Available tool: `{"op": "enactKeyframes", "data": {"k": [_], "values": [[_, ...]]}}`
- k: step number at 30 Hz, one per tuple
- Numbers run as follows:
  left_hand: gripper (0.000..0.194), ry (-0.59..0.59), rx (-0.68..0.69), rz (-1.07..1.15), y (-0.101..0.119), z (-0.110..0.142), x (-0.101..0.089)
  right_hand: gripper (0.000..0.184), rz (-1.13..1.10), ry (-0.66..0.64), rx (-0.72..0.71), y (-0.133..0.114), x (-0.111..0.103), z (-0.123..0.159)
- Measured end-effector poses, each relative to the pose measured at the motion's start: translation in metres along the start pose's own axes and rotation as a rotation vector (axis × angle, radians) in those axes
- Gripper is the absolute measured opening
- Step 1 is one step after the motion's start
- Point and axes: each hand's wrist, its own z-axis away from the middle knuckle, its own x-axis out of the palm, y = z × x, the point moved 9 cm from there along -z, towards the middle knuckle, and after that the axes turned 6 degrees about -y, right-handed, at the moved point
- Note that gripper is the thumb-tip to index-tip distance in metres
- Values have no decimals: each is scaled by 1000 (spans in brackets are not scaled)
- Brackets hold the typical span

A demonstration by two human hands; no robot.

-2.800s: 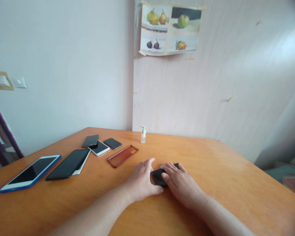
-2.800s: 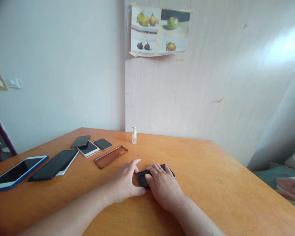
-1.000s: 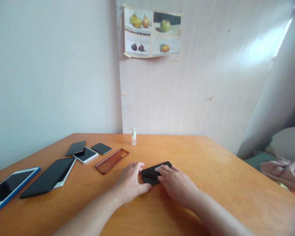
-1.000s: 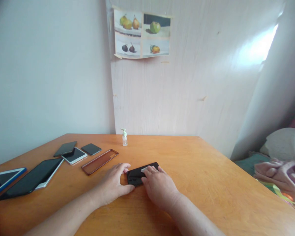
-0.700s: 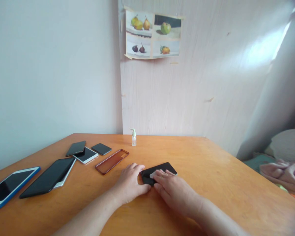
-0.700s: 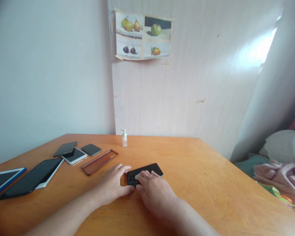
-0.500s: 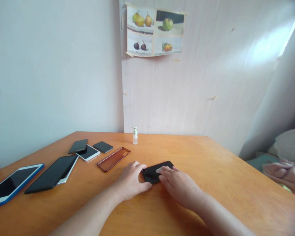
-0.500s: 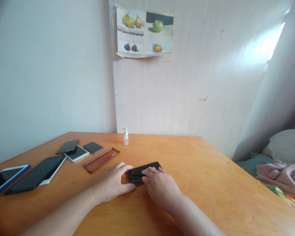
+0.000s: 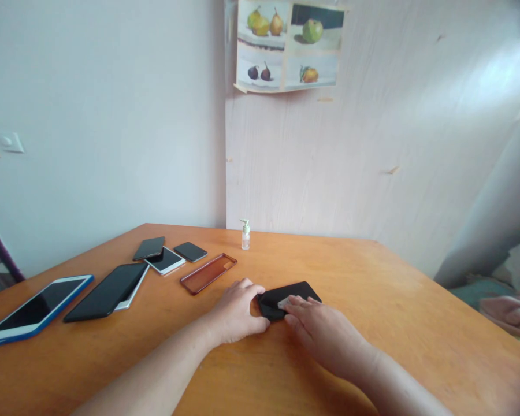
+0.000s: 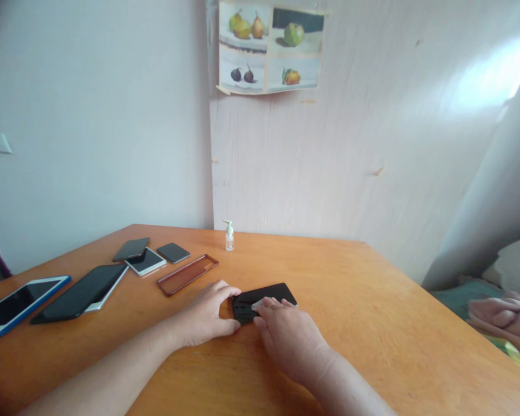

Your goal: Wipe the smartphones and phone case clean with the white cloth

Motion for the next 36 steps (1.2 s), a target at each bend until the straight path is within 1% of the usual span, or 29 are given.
{"op": "enactKeyframes", "data": {"k": [2,3,4,5,6,7,10,11,12,13,14,18,19,20,22,26,28,30,33,34,36], "values": [[55,-12,-2,0,0,0,0,46,53,18,165,33,-1,1],[55,-12,-3,-1,0,0,-1,46,70,22,228,46,-1,3],[55,-11,-5,-2,0,0,-1,46,80,26,267,53,-1,4],[56,-8,-8,-4,0,0,-1,46,84,32,276,55,-2,5],[55,-7,-11,-5,0,0,-1,45,79,36,255,50,-3,5],[55,-5,-13,-5,0,0,-1,45,64,37,208,40,-4,5],[54,0,-19,0,0,0,0,42,-36,6,-8,-3,-3,6],[53,2,-21,1,0,0,0,42,-72,-12,-68,-15,-3,6],[53,5,-23,3,0,0,0,42,-97,-24,-103,-22,-2,6],[53,6,-25,5,0,0,0,42,-108,-26,-108,-22,-1,6],[53,8,-25,7,0,0,0,43,-104,-18,-83,-17,-1,5],[52,25,-22,20,2,1,-2,45,-9,50,148,32,-1,-1],[52,34,-26,25,2,1,-2,45,2,58,177,39,-1,-1],[54,42,-33,32,2,1,-2,46,-1,60,179,41,0,-2],[59,54,-46,48,0,2,-1,46,-43,49,114,29,1,-3],[71,67,-49,71,-2,2,1,47,-162,-5,-94,-17,7,-6],[75,67,-50,72,-3,1,2,48,-178,-10,-124,-24,10,-10],[80,59,-60,71,-4,1,3,49,-146,13,-64,-13,11,-17],[84,46,-78,72,-5,0,3,51,-72,71,81,17,10,-22],[85,45,-82,74,-5,1,3,51,-66,86,101,22,9,-21],[87,48,-85,78,-4,1,3,50,-101,85,53,19,9,-18]]}}
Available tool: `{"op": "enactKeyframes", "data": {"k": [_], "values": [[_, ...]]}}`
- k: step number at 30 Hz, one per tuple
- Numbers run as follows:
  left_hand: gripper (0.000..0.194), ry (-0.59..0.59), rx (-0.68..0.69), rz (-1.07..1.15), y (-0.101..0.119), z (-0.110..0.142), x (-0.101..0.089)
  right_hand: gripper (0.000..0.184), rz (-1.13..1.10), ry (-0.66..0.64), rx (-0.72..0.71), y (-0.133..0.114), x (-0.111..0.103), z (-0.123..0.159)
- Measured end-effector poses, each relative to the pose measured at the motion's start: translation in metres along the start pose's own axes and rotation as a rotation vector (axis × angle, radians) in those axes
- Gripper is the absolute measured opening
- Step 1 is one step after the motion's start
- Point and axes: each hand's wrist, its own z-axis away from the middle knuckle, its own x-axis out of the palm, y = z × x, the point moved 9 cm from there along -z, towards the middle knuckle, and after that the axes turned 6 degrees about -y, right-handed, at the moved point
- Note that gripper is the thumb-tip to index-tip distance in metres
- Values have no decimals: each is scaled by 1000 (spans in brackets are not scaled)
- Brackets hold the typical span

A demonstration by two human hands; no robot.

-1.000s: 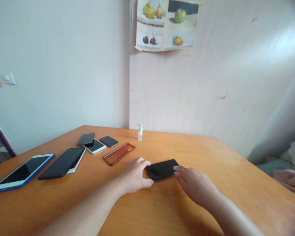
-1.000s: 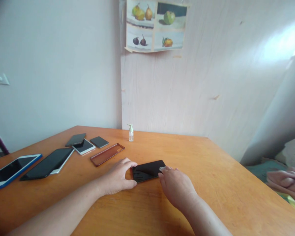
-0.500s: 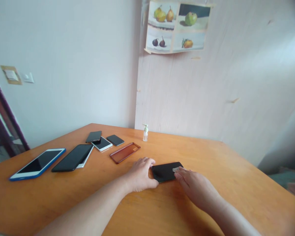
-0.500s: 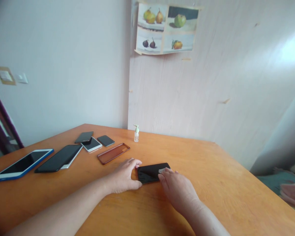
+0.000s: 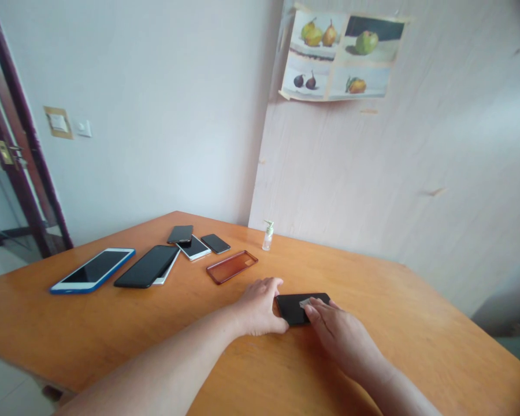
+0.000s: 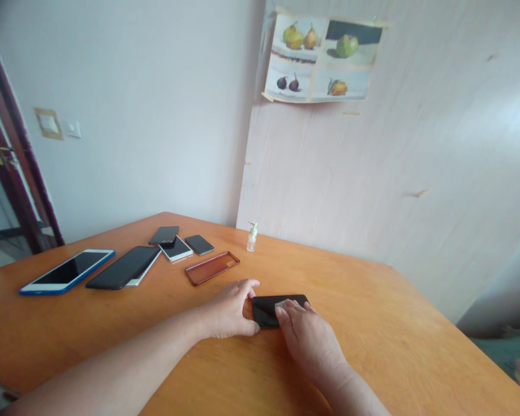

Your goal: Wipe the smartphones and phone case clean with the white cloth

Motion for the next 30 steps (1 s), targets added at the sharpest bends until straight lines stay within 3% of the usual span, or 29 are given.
{"op": "enactKeyframes", "data": {"k": [4,7,11,16,23,30], "values": [[88,20,13,5,1,0,0,47,-110,-71,-198,-35,7,5],[92,29,19,9,1,0,0,48,-90,-100,-234,-48,15,-2],[102,22,5,22,1,-1,0,53,27,-98,-168,-36,23,-15],[108,6,-9,41,1,-1,-1,54,167,-6,73,-1,14,-16],[105,15,13,41,1,0,-1,52,43,-122,-172,-39,21,-10],[103,-19,-18,57,2,2,-3,51,168,-29,199,45,4,-18]]}}
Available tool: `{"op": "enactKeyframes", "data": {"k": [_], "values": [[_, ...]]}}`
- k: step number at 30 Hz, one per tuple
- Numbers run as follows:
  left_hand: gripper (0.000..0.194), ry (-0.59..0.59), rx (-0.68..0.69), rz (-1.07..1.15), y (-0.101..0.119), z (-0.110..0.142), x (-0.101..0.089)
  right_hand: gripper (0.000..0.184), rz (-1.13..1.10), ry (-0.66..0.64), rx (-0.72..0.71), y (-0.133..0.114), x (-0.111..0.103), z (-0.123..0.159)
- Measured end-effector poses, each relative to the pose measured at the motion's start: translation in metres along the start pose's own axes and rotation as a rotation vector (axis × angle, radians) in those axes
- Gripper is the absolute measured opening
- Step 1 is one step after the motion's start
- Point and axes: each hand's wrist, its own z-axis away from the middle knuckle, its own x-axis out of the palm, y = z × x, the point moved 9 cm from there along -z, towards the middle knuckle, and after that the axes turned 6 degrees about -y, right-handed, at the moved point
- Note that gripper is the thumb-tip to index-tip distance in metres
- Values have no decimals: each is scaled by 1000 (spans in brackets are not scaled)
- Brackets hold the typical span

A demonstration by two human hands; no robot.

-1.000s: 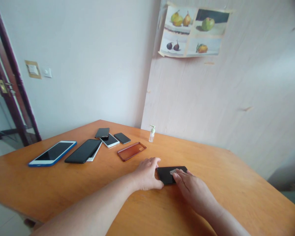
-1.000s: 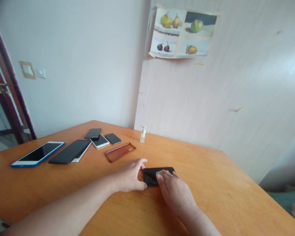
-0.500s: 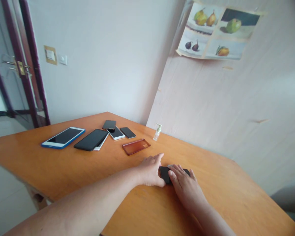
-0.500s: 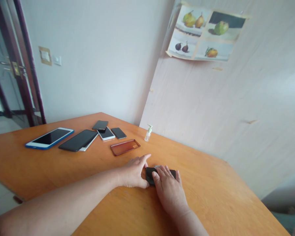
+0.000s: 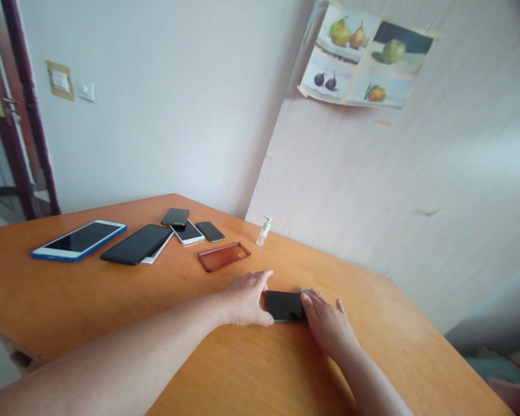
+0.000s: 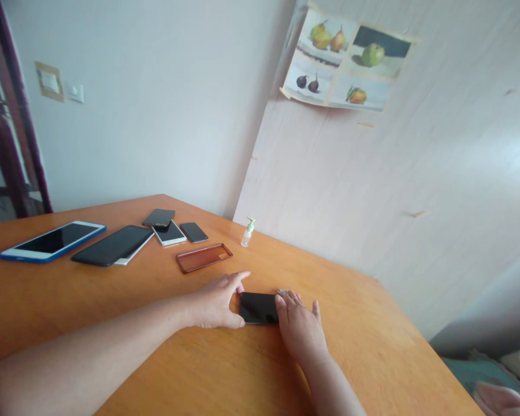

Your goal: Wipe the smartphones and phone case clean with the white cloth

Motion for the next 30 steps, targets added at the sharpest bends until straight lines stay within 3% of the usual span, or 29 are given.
{"op": "enactKeyframes", "data": {"k": [3,8,10,14,16,23,25,30], "values": [[101,13,-10,-10,0,1,-1,50,-15,9,-69,-10,-3,6],[95,32,0,-20,2,2,-3,54,-127,-60,-393,-73,-3,28],[95,35,5,-15,2,2,-3,53,-112,-59,-345,-66,-1,24],[96,36,10,2,0,1,-2,51,-43,3,-61,-11,0,5],[96,31,19,3,0,0,0,50,-39,10,-37,-3,1,3],[98,43,52,0,-2,-3,2,53,-132,-125,-418,-87,9,27],[98,50,50,9,-2,-3,2,54,-109,-124,-364,-80,10,21],[101,37,37,9,-1,-3,1,52,40,-25,1,1,8,-1]]}}
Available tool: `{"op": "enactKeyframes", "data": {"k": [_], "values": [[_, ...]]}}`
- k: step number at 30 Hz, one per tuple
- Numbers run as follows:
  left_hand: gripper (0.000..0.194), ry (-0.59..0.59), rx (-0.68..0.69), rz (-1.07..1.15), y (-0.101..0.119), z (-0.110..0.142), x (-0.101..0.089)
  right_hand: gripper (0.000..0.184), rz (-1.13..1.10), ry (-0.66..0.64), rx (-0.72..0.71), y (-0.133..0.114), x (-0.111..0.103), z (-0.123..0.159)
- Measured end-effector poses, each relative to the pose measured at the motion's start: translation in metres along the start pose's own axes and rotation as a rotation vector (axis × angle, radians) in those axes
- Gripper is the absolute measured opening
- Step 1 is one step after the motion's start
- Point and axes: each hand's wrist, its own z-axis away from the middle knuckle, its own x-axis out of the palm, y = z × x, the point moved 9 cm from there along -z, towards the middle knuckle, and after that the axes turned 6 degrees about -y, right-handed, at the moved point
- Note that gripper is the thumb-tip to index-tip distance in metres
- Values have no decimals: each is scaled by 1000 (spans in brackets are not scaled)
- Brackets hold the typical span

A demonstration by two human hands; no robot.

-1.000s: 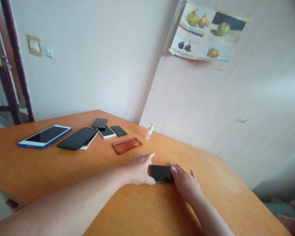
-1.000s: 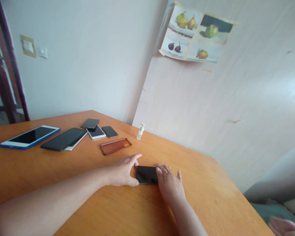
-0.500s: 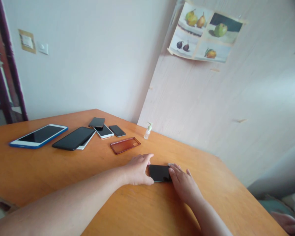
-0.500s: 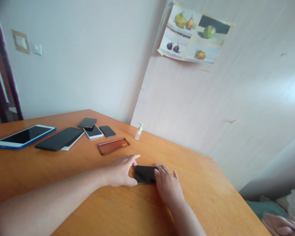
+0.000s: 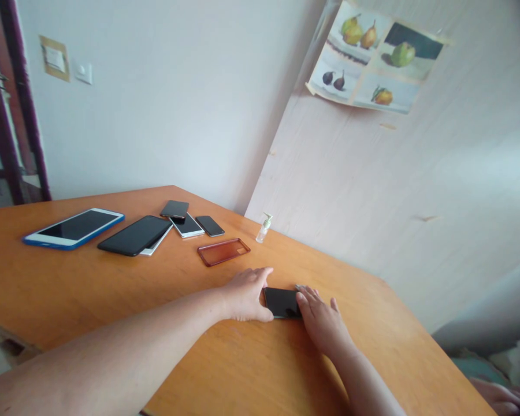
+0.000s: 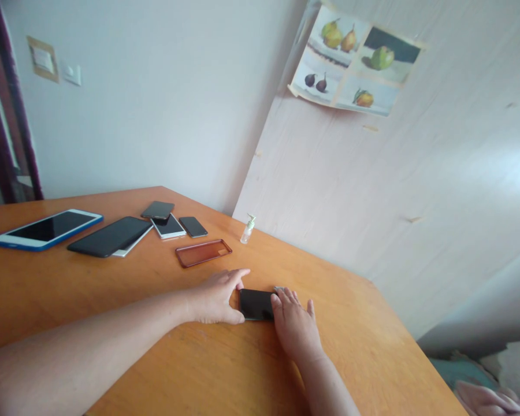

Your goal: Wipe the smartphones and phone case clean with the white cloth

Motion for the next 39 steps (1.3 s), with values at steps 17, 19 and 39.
{"op": "enactKeyframes", "data": {"k": [17,19,39], "values": [[90,12,57,-14,5,-1,-1,53,23,0,16,8,-2,7],[89,17,63,-24,5,-1,-1,54,16,1,-9,5,-1,9],[62,-14,80,-166,4,-3,1,53,-66,-97,-250,-42,-7,49]]}}
